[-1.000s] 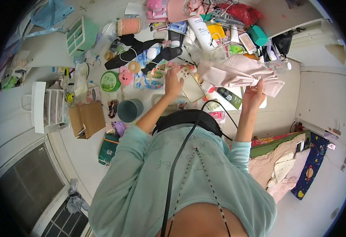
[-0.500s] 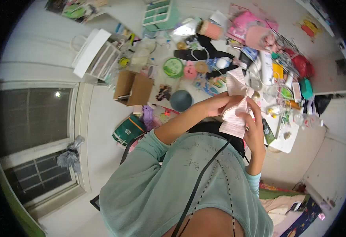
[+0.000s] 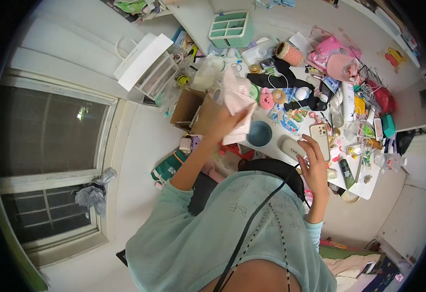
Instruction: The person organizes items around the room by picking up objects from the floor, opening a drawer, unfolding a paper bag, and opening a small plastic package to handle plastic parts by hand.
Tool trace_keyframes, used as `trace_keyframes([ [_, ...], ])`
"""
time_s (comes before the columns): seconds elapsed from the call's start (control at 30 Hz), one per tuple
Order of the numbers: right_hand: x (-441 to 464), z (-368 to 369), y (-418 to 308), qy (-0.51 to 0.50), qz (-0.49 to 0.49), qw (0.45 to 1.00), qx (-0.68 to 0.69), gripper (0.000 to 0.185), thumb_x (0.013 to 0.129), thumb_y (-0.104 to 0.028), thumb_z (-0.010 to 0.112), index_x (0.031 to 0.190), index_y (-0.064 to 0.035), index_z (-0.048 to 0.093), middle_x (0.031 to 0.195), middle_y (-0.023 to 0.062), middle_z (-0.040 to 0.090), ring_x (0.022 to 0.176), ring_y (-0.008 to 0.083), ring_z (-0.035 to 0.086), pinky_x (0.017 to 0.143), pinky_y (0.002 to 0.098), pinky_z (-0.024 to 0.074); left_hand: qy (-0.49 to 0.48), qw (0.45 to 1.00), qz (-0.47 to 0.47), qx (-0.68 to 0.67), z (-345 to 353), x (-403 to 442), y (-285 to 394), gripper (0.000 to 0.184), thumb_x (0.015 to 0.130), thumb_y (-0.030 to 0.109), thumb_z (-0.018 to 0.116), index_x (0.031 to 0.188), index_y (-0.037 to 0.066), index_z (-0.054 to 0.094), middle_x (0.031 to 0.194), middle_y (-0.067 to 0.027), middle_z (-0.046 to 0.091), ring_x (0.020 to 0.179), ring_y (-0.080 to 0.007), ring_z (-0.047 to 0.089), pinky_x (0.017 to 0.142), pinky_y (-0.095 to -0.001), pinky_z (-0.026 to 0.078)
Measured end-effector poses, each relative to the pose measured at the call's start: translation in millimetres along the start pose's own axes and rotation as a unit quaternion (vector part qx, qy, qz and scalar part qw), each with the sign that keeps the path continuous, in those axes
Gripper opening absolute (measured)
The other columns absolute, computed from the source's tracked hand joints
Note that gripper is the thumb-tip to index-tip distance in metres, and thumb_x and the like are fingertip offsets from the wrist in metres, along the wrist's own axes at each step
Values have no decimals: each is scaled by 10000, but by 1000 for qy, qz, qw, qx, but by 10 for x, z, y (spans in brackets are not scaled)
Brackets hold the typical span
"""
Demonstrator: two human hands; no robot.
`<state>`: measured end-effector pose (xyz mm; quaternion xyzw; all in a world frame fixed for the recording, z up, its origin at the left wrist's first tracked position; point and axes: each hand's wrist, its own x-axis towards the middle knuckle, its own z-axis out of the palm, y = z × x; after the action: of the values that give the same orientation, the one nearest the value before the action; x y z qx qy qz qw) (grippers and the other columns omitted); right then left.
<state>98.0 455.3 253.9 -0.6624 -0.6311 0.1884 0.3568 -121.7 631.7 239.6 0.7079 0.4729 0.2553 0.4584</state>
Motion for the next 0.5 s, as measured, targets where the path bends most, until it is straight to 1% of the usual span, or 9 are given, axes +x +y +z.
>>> trace_keyframes([
  [0.03, -37, 24, 1, 5, 8, 1000, -18, 390, 692, 21, 588, 1064, -72, 515, 1128, 101, 495, 980, 295, 511, 816, 369, 419, -4, 999, 5, 37, -162, -7, -7, 509, 780, 189, 613, 1189, -15, 389, 1083, -86, 526, 949, -165, 511, 801, -274, 416],
  [0.1, -116, 57, 20, 16, 23, 998, -53, 391, 701, 11, 581, 1076, -72, 505, 1099, 101, 509, 959, 303, 513, 798, 365, 421, 29, 998, 50, -32, -329, 32, -220, 533, 773, 174, 615, 1206, -12, 365, 1117, -102, 508, 992, -181, 496, 824, -276, 405],
  [0.2, -278, 76, 66, 32, 71, 994, -77, 388, 713, 2, 568, 1089, -66, 496, 1077, 111, 518, 937, 317, 513, 784, 365, 421, 107, 991, 58, -63, -651, 35, -104, 535, 774, 242, 613, 1175, -43, 402, 1106, -145, 516, 1000, -199, 491, 844, -295, 383],
  [0.27, -382, 48, 52, 36, 115, 989, -88, 406, 721, 8, 557, 1115, -54, 478, 1042, 129, 533, 928, 314, 522, 791, 370, 418, 148, 980, 116, 69, -1058, 197, -354, 489, 811, 229, 565, 1184, -38, 395, 1135, -128, 495, 1025, -205, 476, 875, -299, 367],
  [0.3, -452, 44, 72, 34, 152, 984, -83, 417, 722, 13, 555, 1125, -53, 472, 1042, 130, 536, 934, 312, 523, 797, 370, 416, 168, 963, 152, 145, -1284, 303, -489, 467, 821, 219, 551, 1186, -28, 398, 1143, -115, 490, 1026, -206, 477, 881, -302, 367],
  [0.33, -524, 39, 93, 32, 191, 978, -79, 429, 722, 19, 554, 1135, -51, 466, 1042, 131, 539, 939, 311, 524, 802, 370, 415, 198, 972, 125, -26, -1437, 321, -289, 439, 828, 203, 538, 1188, -10, 406, 1144, -105, 492, 1026, -201, 480, 873, -305, 377],
  [0.37, -595, 38, 113, 36, 208, 974, -80, 434, 722, 20, 553, 1141, -52, 462, 1051, 132, 537, 944, 311, 524, 802, 371, 417, 219, 951, 93, -197, -1583, 342, -90, 413, 835, 186, 525, 1190, 8, 414, 1146, -96, 493, 1026, -196, 484, 866, -307, 386],
  [0.43, -710, 44, 158, 44, 243, 966, -83, 446, 724, 23, 551, 1152, -54, 455, 1068, 133, 534, 954, 310, 523, 803, 373, 419, 276, 911, 161, -261, -2131, 641, -155, 377, 828, 157, 530, 1168, 38, 418, 1103, -61, 497, 965, -164, 505, 808, -295, 426],
  [0.5, -802, 74, 257, 47, 231, 966, -103, 447, 743, 4, 553, 1172, -58, 442, 1086, 134, 533, 919, 286, 543, 773, 356, 436, 426, 864, 206, -173, -2733, 1079, -398, 343, 825, 136, 532, 1133, 51, 407, 1040, -33, 489, 896, -131, 500, 740, -275, 453],
])
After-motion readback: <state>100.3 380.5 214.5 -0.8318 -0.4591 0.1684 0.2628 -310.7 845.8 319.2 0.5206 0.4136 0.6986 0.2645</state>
